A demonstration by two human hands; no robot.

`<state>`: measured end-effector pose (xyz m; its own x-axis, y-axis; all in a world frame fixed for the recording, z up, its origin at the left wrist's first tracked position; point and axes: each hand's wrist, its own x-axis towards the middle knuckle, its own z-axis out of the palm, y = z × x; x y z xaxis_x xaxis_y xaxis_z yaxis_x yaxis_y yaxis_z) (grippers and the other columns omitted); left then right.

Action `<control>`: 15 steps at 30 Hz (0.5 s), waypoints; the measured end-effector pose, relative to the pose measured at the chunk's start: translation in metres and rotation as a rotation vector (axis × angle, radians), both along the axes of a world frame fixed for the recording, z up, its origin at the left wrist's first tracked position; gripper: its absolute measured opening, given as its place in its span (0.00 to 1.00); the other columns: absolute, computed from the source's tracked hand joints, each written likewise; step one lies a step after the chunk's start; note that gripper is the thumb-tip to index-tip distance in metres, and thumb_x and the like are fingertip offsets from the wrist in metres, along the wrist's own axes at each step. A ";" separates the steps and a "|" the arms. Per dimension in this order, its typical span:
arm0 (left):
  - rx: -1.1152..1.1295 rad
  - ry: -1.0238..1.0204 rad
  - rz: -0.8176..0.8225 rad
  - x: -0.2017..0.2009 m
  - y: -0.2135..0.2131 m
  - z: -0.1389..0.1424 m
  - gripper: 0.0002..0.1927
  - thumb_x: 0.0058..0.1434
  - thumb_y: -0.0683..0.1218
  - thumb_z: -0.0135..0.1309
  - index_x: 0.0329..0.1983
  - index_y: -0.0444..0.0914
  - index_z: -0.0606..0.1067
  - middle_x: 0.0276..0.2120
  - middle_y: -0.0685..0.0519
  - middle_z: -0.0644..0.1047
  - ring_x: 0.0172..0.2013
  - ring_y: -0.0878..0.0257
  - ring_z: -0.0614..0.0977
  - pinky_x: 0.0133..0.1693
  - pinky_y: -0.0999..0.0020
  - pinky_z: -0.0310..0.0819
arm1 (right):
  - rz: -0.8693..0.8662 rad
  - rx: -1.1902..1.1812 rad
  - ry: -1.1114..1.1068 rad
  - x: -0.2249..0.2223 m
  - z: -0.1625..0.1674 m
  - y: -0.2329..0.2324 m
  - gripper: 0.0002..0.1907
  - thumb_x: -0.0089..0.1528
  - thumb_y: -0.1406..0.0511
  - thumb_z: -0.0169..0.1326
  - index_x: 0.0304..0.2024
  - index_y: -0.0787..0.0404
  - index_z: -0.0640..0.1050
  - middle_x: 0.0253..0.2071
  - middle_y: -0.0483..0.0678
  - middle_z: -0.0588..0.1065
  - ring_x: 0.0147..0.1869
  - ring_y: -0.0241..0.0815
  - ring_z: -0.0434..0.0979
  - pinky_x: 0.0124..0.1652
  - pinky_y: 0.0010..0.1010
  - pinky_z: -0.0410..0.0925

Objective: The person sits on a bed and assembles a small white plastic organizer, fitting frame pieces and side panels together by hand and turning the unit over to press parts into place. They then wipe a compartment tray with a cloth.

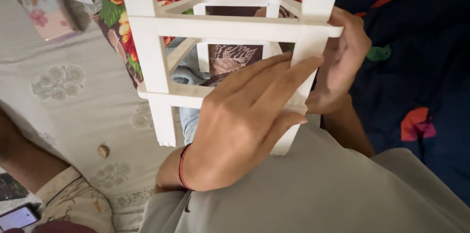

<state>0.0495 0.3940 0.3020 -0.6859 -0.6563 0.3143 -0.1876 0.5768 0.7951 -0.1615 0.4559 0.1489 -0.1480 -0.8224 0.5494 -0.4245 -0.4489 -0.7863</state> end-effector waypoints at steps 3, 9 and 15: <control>0.000 0.027 0.007 0.000 0.000 -0.006 0.29 0.59 0.45 0.66 0.63 0.38 0.70 0.50 0.46 0.79 0.54 0.50 0.81 0.55 0.59 0.77 | -0.012 0.034 0.055 -0.002 0.001 0.001 0.60 0.50 0.55 0.75 0.75 0.59 0.53 0.68 0.53 0.61 0.69 0.43 0.66 0.66 0.35 0.63; 0.033 0.028 -0.003 0.001 0.000 -0.011 0.28 0.57 0.44 0.67 0.60 0.39 0.71 0.48 0.46 0.78 0.52 0.49 0.80 0.53 0.57 0.76 | 0.022 -0.006 0.018 0.003 0.001 0.001 0.63 0.48 0.53 0.76 0.75 0.54 0.51 0.69 0.49 0.58 0.67 0.39 0.65 0.62 0.32 0.62; 0.030 0.001 -0.008 0.003 -0.002 -0.013 0.26 0.58 0.44 0.68 0.58 0.42 0.73 0.47 0.48 0.77 0.51 0.50 0.80 0.51 0.58 0.76 | 0.009 -0.006 0.042 0.006 0.004 -0.006 0.62 0.47 0.52 0.76 0.74 0.54 0.53 0.69 0.50 0.59 0.70 0.42 0.66 0.61 0.34 0.64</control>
